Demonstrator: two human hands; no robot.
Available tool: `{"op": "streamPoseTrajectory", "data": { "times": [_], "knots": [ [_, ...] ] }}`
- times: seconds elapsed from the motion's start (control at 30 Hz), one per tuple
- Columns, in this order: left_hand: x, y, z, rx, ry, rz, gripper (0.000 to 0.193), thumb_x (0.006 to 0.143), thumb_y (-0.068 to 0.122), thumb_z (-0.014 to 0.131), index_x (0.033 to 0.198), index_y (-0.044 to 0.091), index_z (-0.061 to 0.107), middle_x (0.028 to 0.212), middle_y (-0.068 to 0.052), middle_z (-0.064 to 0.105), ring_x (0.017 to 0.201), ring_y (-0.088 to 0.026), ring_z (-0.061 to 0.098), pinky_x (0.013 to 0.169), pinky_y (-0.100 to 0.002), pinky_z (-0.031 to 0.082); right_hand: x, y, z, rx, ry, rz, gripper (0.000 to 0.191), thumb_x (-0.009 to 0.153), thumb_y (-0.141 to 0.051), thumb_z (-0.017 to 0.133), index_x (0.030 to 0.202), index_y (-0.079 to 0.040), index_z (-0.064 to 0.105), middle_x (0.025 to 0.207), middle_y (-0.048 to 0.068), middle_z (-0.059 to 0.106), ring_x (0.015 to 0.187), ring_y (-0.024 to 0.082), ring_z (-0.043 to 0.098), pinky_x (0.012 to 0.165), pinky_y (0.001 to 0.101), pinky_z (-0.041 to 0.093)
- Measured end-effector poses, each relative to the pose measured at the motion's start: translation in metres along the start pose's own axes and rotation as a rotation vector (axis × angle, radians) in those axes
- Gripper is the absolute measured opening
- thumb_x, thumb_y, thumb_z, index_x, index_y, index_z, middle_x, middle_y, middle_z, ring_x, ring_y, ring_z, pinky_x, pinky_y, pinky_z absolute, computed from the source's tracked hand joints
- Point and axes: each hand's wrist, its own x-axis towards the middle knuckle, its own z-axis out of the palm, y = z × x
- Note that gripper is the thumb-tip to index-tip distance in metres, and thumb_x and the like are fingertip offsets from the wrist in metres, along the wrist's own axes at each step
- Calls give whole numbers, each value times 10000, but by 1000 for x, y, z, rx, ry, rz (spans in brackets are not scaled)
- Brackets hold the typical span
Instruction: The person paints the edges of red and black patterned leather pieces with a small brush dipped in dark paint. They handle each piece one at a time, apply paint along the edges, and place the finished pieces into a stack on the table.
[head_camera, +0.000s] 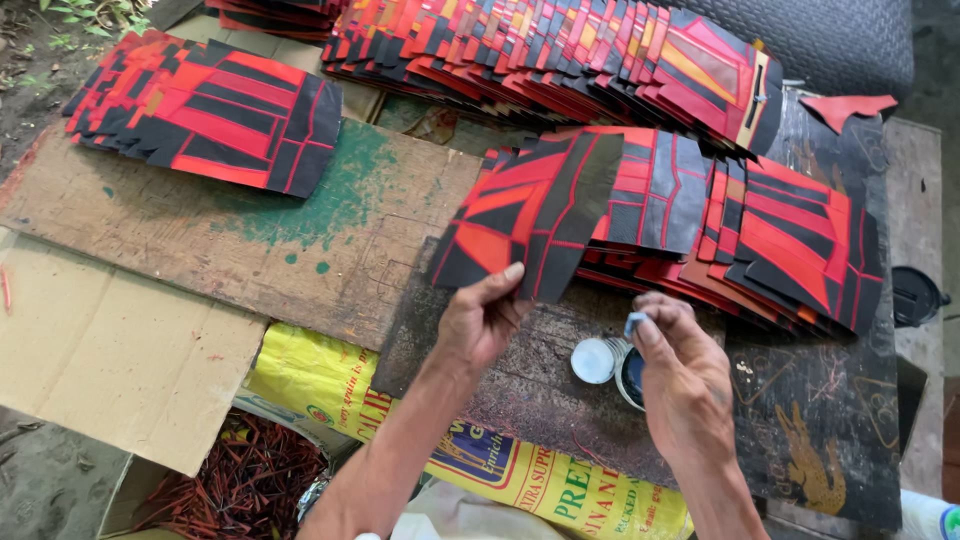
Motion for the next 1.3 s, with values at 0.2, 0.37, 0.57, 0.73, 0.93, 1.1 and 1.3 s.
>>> {"op": "streamPoseTrajectory", "data": {
  "times": [0.2,0.37,0.57,0.73,0.93,1.1,1.3],
  "knots": [
    [-36,-32,10,-149,54,-49,150,944,-29,617,1041,-124,681,1103,-211,735,1024,-254,741,942,-356,644,11,-1,20,148,-88,10,106,998,-53,647,1087,4,652,1218,40,549,1052,89,528,944,252,435],
    [-43,-36,13,-166,62,-74,137,968,-35,609,1044,-120,684,1103,-216,735,1027,-259,742,937,-358,643,12,-6,26,135,-116,-14,76,1002,-54,658,1050,5,659,1231,43,539,1094,95,537,980,247,434],
    [-45,-33,16,-182,24,-85,146,999,-28,612,1071,-136,680,1100,-239,731,1019,-272,737,926,-351,637,-3,-8,33,-219,-117,49,130,933,-113,698,954,15,682,1185,24,503,1017,106,564,834,274,507],
    [-48,-36,21,-151,66,-86,158,963,-25,599,1041,-138,677,1079,-230,739,998,-264,750,922,-350,646,-5,-14,36,-168,-113,-29,152,985,-144,676,1014,5,674,1218,34,487,1062,105,525,900,245,476],
    [-48,-31,25,-198,51,-55,133,981,-30,594,1022,-128,674,1071,-245,735,1006,-283,747,930,-364,644,-21,-17,39,-446,-217,-138,140,958,-136,680,971,0,651,1219,56,468,1147,119,508,891,255,495],
    [-68,-30,27,-223,52,-88,166,973,-42,571,1056,-162,651,1102,-274,723,1031,-306,739,926,-373,640,-23,-19,37,-221,-116,-93,136,1030,-155,612,1073,-29,638,1235,41,443,1074,118,483,930,241,435],
    [-76,-34,29,-236,79,-122,230,964,-44,559,1130,-194,616,1140,-282,706,1066,-300,728,967,-377,631,-24,-20,47,-507,-122,-188,152,1022,-154,620,1032,-2,626,1196,34,486,1077,103,473,919,234,422]
  ]
}}
